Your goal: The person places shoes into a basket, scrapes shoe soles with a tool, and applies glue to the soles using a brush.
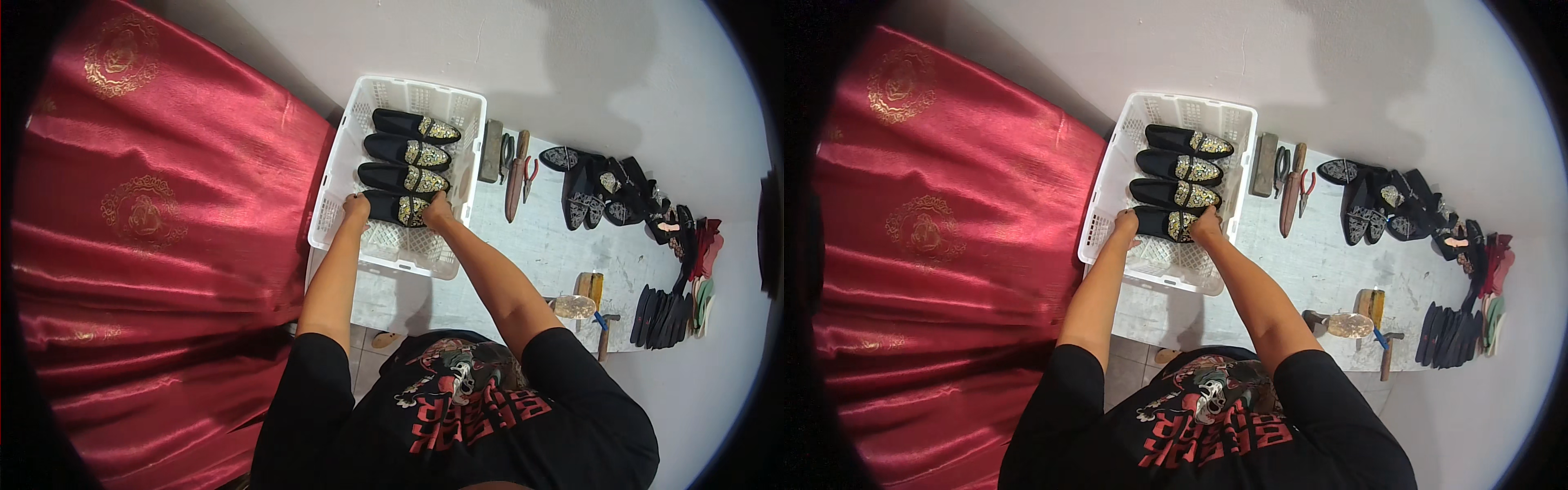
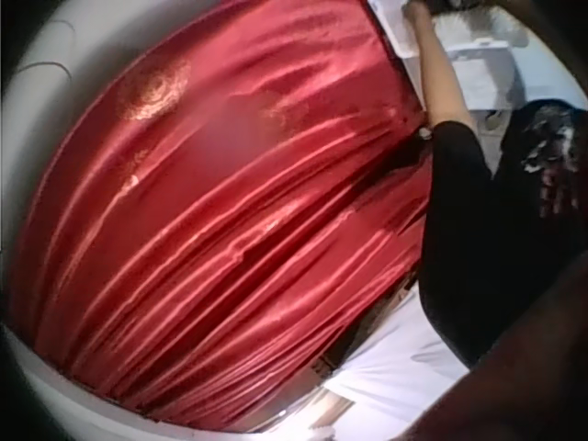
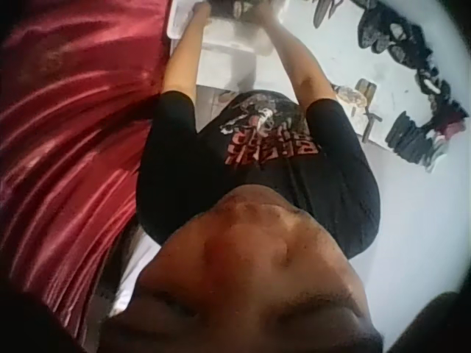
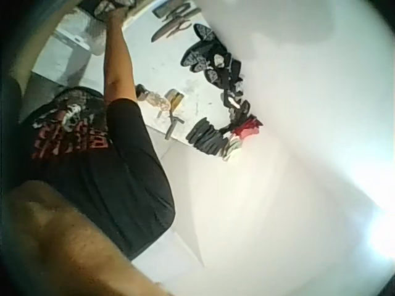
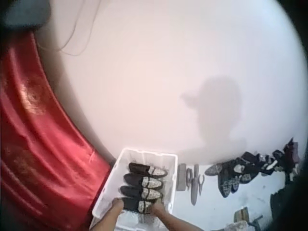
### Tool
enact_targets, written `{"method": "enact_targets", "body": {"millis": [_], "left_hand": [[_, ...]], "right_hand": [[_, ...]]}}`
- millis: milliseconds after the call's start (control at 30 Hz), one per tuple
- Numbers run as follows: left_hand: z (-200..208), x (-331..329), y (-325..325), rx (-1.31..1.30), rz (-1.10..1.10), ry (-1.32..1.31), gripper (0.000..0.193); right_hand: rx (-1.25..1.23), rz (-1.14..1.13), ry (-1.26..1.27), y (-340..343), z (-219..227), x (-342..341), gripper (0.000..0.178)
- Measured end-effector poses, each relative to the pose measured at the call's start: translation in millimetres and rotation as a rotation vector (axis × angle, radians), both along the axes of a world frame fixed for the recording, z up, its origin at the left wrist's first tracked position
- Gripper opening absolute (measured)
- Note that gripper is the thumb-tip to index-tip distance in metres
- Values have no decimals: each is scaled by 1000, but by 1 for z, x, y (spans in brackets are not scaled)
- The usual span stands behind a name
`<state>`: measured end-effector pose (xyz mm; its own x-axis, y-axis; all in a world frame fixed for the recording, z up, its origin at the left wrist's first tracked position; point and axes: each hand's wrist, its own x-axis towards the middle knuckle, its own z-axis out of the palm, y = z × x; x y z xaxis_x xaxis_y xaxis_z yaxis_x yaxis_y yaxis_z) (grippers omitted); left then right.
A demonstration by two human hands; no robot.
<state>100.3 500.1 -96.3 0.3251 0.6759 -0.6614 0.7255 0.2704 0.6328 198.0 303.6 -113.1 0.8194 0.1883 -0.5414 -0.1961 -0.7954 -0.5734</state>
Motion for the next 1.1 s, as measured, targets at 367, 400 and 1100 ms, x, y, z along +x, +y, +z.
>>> {"method": "enact_targets", "body": {"millis": [367,400,1100], "left_hand": [[23,-5,-11,287,-266,240,72],[25,-13,-8,330,-329,240,71],[96,-30,-26,791,-982,452,126]], "right_hand": [[61,218,-94,-3,28,-29,54],[65,261,-141,-2,29,-36,53],[-82,525,-270,-15,79,-48,71]]}}
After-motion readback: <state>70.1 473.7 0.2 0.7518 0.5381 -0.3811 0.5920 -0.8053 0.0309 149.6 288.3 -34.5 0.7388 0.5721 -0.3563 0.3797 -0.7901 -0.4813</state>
